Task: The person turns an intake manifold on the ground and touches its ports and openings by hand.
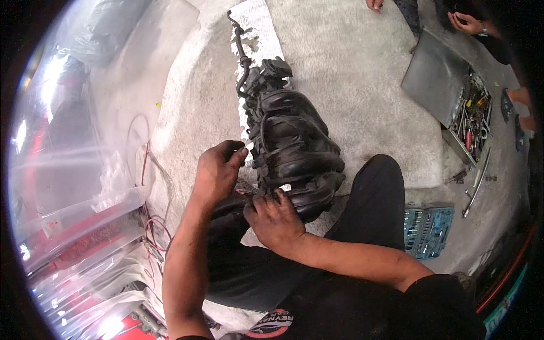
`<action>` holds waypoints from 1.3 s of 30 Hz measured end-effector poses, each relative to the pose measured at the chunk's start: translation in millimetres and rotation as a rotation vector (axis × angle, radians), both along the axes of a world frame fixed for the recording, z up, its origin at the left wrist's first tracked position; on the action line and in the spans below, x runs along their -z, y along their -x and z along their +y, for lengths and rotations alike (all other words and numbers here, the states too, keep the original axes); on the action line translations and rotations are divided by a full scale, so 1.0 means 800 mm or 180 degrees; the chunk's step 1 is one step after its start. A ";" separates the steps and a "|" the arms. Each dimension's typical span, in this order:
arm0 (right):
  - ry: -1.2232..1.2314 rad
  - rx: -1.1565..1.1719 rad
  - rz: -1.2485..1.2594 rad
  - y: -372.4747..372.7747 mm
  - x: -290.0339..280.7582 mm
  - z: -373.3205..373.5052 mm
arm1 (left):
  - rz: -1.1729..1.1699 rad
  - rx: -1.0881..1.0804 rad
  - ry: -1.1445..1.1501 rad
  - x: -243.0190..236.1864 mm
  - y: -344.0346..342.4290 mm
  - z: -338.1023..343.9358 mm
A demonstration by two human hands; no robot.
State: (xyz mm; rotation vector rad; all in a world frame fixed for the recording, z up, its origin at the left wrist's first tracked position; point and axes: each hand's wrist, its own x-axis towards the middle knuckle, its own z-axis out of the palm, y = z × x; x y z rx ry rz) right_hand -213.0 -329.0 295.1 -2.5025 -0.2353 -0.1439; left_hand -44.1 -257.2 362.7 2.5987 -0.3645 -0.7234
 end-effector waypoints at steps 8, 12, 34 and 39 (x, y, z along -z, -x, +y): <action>-0.0138 -0.0207 0.0086 0.002 0.004 0.016 | -0.0294 0.0505 -0.0543 0.066 -0.031 -0.026; -0.0368 -0.0197 0.0036 0.000 0.006 0.001 | 0.0095 0.0052 -0.0327 0.079 -0.034 -0.031; -0.0314 -0.0785 0.0169 0.001 0.022 0.022 | 0.1317 -0.0516 0.0103 0.053 -0.065 -0.016; -0.0285 -0.0919 0.0254 -0.003 0.018 0.017 | 0.1137 -0.0810 0.0177 0.062 -0.059 -0.019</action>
